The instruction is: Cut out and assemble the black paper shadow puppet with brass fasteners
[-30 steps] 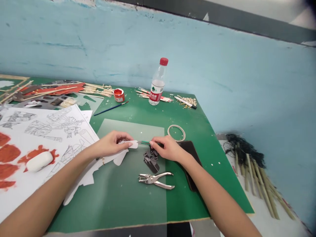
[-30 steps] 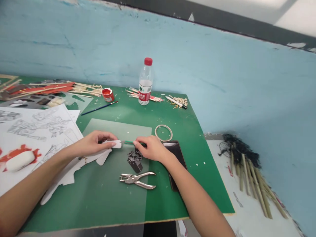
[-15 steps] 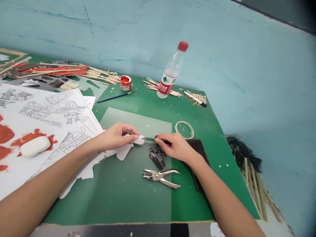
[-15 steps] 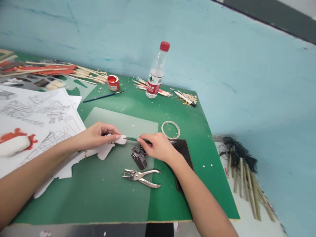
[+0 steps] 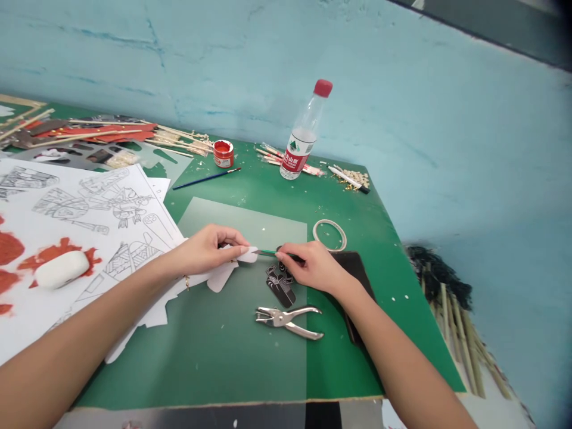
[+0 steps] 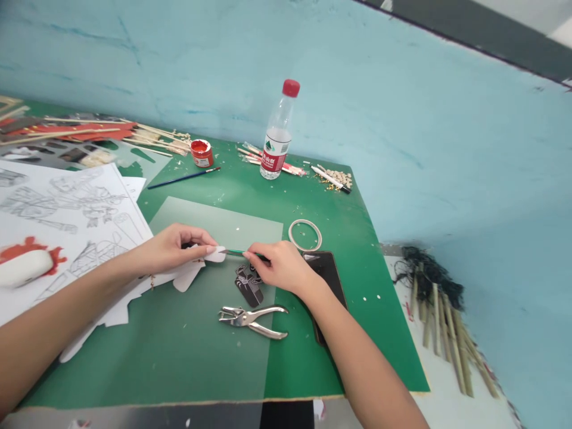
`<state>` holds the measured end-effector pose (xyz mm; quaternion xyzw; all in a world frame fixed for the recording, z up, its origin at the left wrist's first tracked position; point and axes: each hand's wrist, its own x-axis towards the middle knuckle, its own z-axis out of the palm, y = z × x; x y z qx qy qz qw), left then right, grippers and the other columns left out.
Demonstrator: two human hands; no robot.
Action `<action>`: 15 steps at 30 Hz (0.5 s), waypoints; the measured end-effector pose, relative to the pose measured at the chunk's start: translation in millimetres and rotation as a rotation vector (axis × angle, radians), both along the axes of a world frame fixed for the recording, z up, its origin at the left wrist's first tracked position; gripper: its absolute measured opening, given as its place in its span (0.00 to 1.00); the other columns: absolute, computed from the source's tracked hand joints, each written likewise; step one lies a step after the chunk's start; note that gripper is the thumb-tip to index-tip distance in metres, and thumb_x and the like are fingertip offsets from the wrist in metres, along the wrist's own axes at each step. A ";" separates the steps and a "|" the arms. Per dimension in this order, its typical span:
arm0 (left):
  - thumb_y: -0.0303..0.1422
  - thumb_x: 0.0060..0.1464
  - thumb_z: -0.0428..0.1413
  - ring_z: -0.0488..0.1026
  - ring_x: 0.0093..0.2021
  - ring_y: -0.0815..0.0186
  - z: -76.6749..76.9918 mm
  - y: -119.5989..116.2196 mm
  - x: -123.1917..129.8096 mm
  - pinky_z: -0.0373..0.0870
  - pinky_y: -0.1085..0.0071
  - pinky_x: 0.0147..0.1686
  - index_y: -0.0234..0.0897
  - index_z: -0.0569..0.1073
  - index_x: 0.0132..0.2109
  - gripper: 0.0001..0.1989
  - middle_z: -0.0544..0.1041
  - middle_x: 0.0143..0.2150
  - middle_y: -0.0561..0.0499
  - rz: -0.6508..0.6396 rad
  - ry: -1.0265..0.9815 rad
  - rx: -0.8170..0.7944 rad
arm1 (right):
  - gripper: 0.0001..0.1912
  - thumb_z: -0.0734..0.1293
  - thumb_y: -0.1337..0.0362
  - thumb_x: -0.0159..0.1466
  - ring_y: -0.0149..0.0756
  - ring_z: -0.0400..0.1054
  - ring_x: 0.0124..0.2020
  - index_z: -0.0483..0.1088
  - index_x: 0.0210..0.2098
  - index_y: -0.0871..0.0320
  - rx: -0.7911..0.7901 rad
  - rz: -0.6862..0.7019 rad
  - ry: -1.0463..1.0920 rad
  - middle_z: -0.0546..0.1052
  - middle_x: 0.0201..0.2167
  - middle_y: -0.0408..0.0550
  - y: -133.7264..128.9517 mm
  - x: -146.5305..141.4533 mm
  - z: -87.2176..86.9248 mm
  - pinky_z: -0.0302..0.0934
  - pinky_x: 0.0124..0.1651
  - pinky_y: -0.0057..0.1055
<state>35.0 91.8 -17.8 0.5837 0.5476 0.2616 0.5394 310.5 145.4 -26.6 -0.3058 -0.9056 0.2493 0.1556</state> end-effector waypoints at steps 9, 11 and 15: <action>0.52 0.54 0.63 0.77 0.36 0.62 -2.4 -0.7 3.6 0.70 0.69 0.35 0.36 0.82 0.41 0.22 0.84 0.38 0.46 0.048 0.002 0.025 | 0.16 0.61 0.59 0.74 0.27 0.54 0.19 0.78 0.37 0.58 -0.005 -0.016 -0.006 0.70 0.20 0.40 -2.7 -2.3 1.5 0.46 0.29 0.28; 0.52 0.54 0.63 0.77 0.36 0.62 -4.2 -0.6 3.0 0.70 0.70 0.35 0.36 0.82 0.41 0.22 0.84 0.38 0.46 0.048 0.006 0.035 | 0.16 0.61 0.59 0.74 0.27 0.54 0.19 0.78 0.37 0.58 -0.003 -0.012 0.003 0.70 0.20 0.40 -2.2 -1.9 1.5 0.46 0.29 0.28; 0.53 0.55 0.63 0.77 0.36 0.62 -7.3 -0.4 1.2 0.70 0.70 0.35 0.37 0.82 0.42 0.22 0.84 0.39 0.46 0.045 0.002 0.040 | 0.16 0.61 0.59 0.74 0.27 0.55 0.20 0.77 0.36 0.58 -0.029 0.001 0.001 0.71 0.20 0.41 -1.1 -0.5 3.0 0.47 0.29 0.27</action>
